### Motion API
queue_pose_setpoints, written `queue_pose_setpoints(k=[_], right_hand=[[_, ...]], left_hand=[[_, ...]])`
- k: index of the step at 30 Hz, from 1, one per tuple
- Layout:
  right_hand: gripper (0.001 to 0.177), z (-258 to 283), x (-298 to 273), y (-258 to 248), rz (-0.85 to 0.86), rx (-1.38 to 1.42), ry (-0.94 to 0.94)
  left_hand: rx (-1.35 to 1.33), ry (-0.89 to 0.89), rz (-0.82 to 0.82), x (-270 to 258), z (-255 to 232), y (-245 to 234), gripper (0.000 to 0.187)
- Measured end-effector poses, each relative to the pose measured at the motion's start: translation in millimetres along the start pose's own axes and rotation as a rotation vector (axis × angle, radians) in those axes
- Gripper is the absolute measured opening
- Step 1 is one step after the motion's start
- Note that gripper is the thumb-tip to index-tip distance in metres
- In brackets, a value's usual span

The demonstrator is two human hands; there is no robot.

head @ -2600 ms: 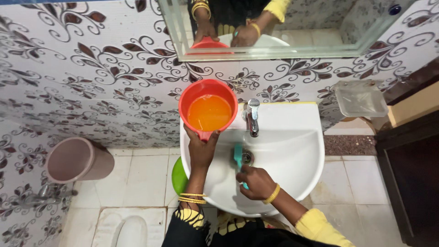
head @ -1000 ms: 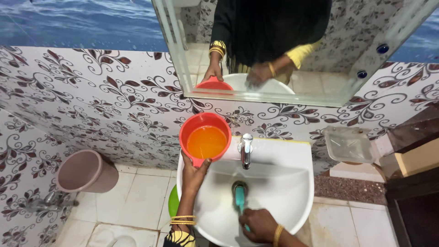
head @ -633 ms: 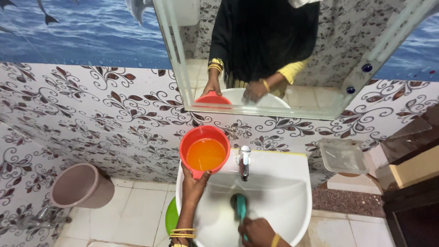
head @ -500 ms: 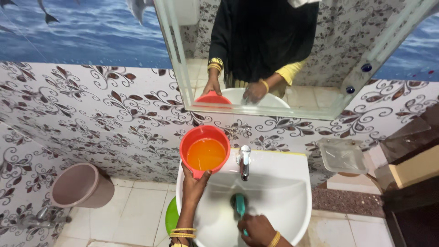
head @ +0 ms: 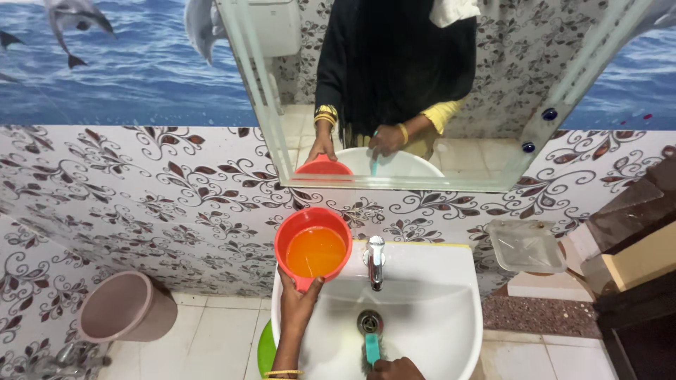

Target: The person scrubs a white bathroom sink using a teal brush and an orange liquid from a red bowl. They repeatedly dip the brush into the bowl and scrub the sink basin and drain area throughout the clip.

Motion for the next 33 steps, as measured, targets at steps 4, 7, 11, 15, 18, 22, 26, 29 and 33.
queue_pose_setpoints(k=[4,7,11,15,18,22,26,29,33], right_hand=[[0.009,-10,-2,-18,-0.031,0.117,0.064],[0.005,3,-6,-36,-0.038,0.189,0.073],[0.006,21,-14,-40,-0.007,0.202,0.061],[0.010,16,-6,-68,-0.074,0.118,0.109],[0.012,30,-9,-79,-0.066,0.212,0.116],[0.013,34,-7,-76,-0.010,0.161,0.112],[0.009,22,-1,-85,-0.136,0.200,0.218],[0.010,37,-13,-86,-0.042,0.219,0.153],[0.013,29,-7,-77,-0.028,0.182,0.173]], left_hand=[[-0.124,-0.039,0.064,-3,-1,1,0.111],[-0.079,-0.113,0.049,-1,-4,-1,0.111],[-0.102,0.124,0.054,0,7,0,0.110],[-0.114,-0.075,0.069,-3,5,0,0.115],[-0.202,-0.005,0.096,-5,-8,2,0.116],[-0.073,-0.180,0.063,-8,-14,0,0.118],[-0.023,-0.217,0.052,-8,-6,-1,0.117],[-0.039,-0.079,0.034,-1,3,3,0.116],[0.033,-0.100,-0.003,0,5,1,0.111]])
Point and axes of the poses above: each hand's wrist, its own x-axis towards the middle knuckle, its own y-axis out of the palm, z = x × y, the point moved 2 cm from there along x, towards the middle knuckle, and after that the axes turned 10 degrees about -y, right-handed, at the moved point
